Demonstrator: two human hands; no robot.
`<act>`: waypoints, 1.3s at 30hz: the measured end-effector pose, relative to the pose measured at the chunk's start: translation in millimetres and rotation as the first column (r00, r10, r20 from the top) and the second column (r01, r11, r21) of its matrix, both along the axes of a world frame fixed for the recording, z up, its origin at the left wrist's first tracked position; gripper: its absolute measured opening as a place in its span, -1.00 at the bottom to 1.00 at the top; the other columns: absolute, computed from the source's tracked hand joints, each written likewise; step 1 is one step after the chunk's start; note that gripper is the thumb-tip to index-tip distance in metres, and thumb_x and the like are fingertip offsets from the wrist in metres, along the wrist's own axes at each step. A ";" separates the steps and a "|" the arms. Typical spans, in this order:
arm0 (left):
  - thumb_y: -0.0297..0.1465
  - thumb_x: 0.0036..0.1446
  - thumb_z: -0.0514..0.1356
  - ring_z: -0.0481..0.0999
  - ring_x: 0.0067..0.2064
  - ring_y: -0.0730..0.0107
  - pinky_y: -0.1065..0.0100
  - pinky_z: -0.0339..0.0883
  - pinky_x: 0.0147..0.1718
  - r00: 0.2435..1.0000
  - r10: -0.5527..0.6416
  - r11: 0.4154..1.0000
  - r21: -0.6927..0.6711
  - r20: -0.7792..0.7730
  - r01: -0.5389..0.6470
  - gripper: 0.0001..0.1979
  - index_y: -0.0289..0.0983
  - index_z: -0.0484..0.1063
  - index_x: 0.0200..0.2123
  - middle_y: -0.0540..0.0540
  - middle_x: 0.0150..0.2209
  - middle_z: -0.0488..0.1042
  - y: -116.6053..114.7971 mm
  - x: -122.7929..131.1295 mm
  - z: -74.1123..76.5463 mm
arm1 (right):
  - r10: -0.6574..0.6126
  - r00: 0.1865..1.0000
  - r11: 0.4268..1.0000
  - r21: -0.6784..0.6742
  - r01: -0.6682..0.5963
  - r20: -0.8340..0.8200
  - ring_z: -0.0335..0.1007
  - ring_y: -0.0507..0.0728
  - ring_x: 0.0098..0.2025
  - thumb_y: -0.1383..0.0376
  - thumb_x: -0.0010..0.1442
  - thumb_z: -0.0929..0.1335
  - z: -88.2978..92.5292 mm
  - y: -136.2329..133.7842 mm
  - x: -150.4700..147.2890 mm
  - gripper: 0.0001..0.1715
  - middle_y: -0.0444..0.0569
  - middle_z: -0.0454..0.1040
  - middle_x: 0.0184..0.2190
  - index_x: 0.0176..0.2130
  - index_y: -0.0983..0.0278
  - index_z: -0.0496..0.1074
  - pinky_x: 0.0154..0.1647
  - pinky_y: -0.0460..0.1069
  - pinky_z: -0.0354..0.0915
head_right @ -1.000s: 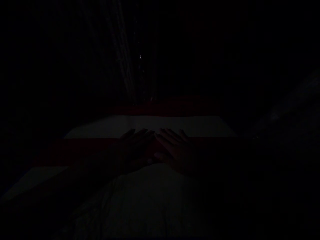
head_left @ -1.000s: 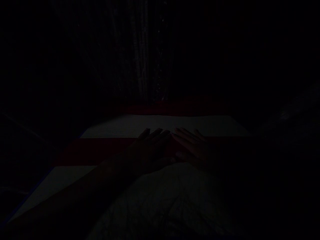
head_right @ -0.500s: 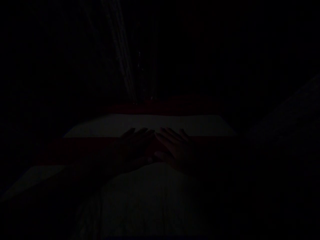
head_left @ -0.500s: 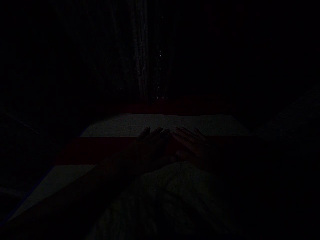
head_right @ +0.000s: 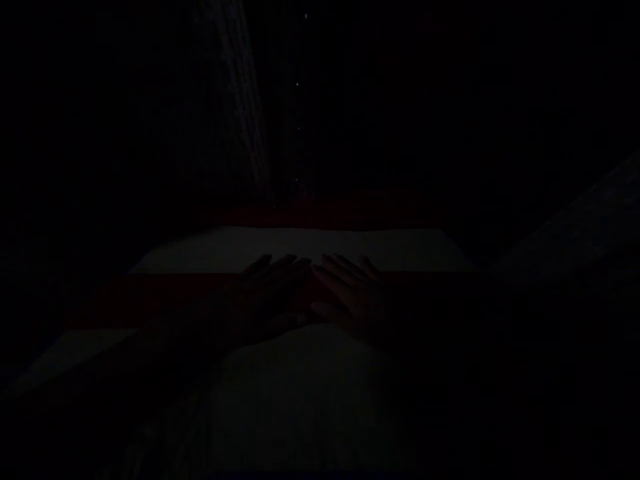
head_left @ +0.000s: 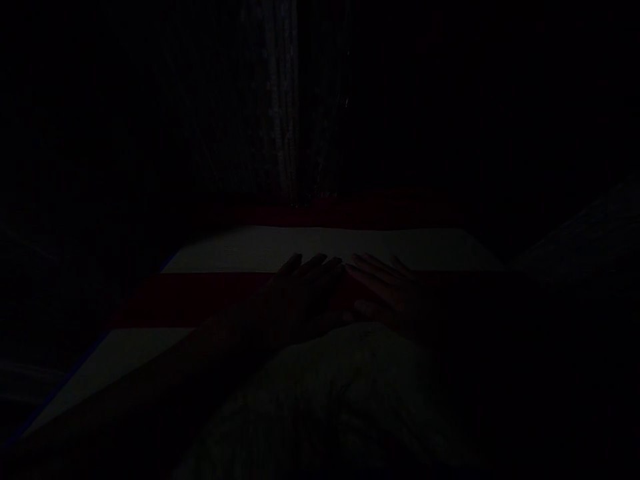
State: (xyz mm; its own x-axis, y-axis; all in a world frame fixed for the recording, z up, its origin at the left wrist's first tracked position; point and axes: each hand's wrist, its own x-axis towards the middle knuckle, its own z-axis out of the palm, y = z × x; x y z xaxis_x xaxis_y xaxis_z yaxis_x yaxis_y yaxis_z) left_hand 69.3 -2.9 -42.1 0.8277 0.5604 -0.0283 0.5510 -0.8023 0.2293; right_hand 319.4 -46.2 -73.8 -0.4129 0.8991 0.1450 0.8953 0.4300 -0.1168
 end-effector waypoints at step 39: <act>0.20 0.39 -0.15 -0.23 0.52 0.01 -0.18 -0.35 0.43 1.000 0.000 1.000 0.031 0.007 0.000 -0.10 -0.30 -0.14 0.51 -0.14 0.50 -0.23 0.9 0.0 -3.9 | 0.005 1.000 1.000 0.008 -0.006 0.023 -0.14 0.22 0.51 -0.10 0.45 0.08 0.2 0.9 -2.0 -0.24 -0.04 -0.01 0.48 0.45 0.18 0.08 0.49 0.40 -0.16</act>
State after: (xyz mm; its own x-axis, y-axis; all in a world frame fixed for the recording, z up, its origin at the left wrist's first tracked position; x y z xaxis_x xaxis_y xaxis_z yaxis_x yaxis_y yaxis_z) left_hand 69.3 -1.9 -46.0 0.8280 0.5607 -0.0054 0.5493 -0.8092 0.2085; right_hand 317.4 -45.3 -73.5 -0.4211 0.8957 0.1429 0.8953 0.4357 -0.0927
